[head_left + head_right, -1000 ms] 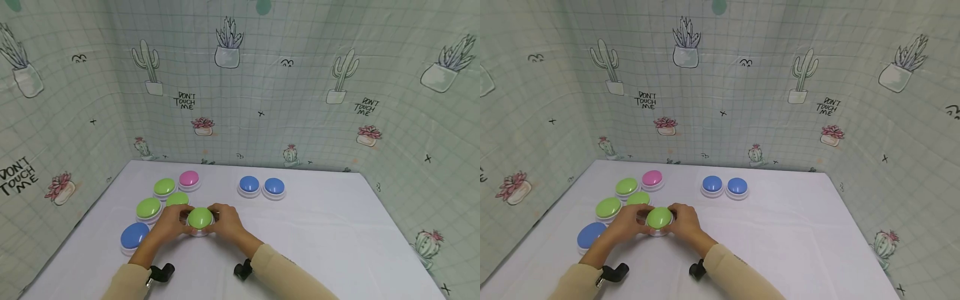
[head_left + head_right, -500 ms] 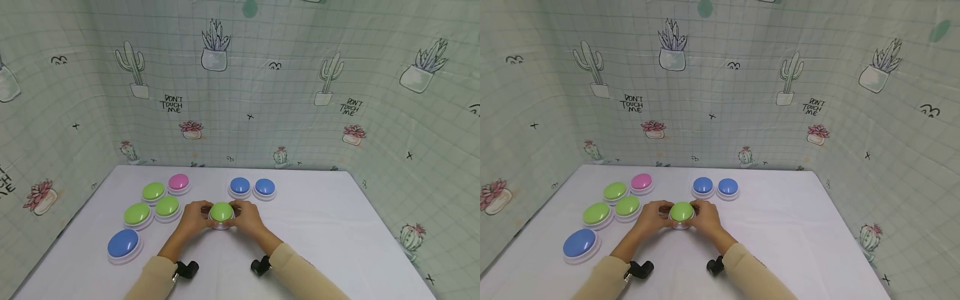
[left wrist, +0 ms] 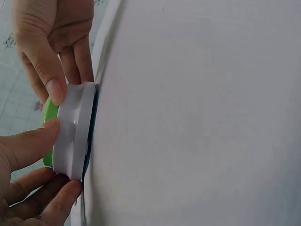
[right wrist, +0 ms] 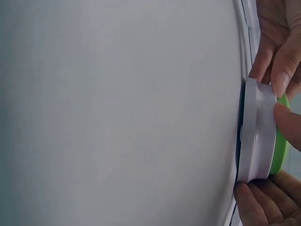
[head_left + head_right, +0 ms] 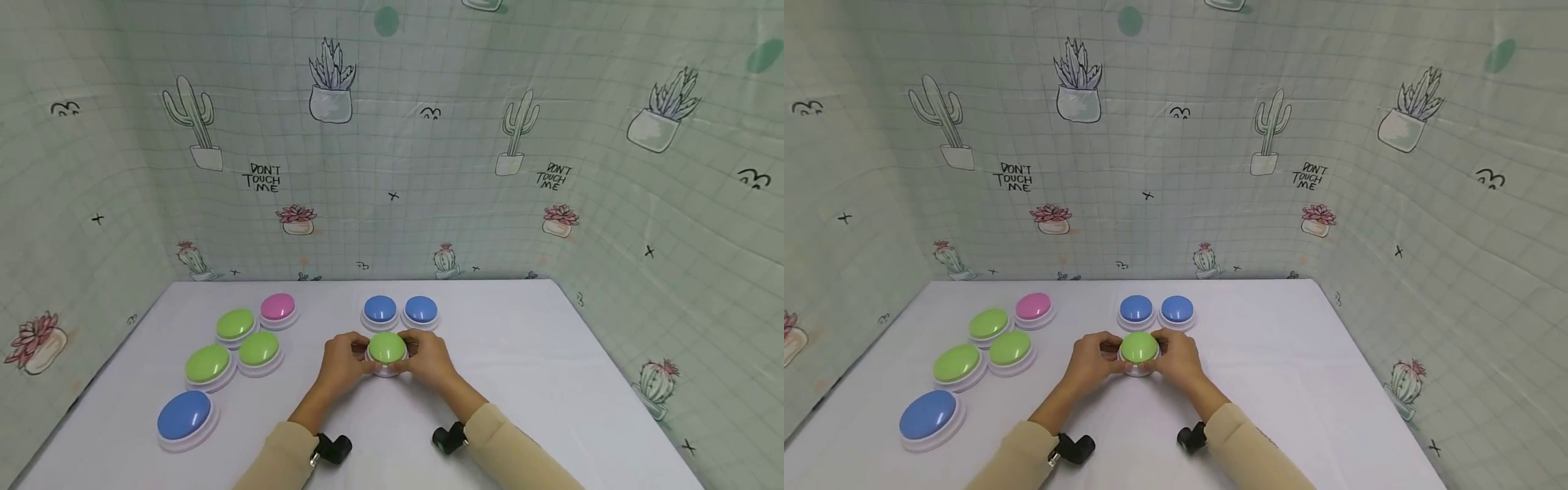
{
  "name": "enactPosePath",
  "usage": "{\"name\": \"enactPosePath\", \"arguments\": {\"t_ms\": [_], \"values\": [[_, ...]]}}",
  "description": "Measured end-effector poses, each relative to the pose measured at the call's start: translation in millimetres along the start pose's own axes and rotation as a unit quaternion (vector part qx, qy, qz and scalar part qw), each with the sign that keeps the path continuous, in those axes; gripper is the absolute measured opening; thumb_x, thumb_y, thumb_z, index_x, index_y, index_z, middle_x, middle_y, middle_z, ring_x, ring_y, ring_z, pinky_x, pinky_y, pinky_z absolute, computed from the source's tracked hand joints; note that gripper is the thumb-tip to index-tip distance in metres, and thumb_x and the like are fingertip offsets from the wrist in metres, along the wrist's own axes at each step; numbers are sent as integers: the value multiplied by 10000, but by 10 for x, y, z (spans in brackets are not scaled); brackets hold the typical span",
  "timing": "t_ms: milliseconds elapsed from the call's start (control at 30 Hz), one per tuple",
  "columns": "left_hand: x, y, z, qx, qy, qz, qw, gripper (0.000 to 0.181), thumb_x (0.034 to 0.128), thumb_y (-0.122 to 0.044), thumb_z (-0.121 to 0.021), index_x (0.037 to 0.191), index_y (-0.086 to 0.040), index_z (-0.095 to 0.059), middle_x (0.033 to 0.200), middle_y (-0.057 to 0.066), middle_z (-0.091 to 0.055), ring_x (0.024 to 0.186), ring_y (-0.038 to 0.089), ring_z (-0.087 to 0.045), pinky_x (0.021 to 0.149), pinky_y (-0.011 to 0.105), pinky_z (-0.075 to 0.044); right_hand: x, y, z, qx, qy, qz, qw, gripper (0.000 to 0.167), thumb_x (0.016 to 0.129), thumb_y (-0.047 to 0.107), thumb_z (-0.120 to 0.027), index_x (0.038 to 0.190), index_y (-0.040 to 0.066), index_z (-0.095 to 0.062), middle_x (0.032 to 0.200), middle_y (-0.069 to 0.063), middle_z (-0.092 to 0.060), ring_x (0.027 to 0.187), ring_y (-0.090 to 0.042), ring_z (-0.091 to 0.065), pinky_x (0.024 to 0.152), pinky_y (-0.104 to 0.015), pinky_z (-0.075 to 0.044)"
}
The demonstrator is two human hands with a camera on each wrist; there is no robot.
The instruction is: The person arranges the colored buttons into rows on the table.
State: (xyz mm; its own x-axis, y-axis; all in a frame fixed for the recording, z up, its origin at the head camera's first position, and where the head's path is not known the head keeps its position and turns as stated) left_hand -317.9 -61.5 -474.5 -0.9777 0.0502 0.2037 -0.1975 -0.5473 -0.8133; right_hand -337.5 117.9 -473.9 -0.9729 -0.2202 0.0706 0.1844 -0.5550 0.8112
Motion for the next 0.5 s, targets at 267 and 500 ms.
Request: {"name": "enactPosePath", "arguments": {"t_ms": [267, 500], "values": [[79, -182, -246, -270, 374, -169, 9988, 423, 773, 12, -908, 1148, 86, -727, 1065, 179, -743, 981, 284, -723, 861, 348, -635, -33, -160, 269, -23, -208, -205, 9996, 645, 693, 55, -971, 1270, -40, -699, 1249, -184, -737, 1153, -332, -718, 1034, -488, -558], [114, -292, -507, -489, 692, -216, 9962, 411, 824, 2, -872, 1198, 83, -723, 1126, 190, -742, 1029, 285, -718, 899, 356, -626, -93, -346, 505, -18, -317, -483, 9983, 672, 691, 54, -973, 1288, -58, -684, 1274, -207, -721, 1179, -353, -706, 1051, -488, -548]]}}
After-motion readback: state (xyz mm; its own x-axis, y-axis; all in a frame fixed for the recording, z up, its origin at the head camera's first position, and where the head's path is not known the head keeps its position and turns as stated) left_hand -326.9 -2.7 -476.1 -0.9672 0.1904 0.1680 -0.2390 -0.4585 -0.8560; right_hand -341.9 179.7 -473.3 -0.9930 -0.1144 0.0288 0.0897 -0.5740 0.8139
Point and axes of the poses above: each hand's wrist, its own x-axis towards the middle knuckle, its own z-axis out of the back of the hand, y = z × x, the point moved 6 cm from there along x, towards the middle knuckle
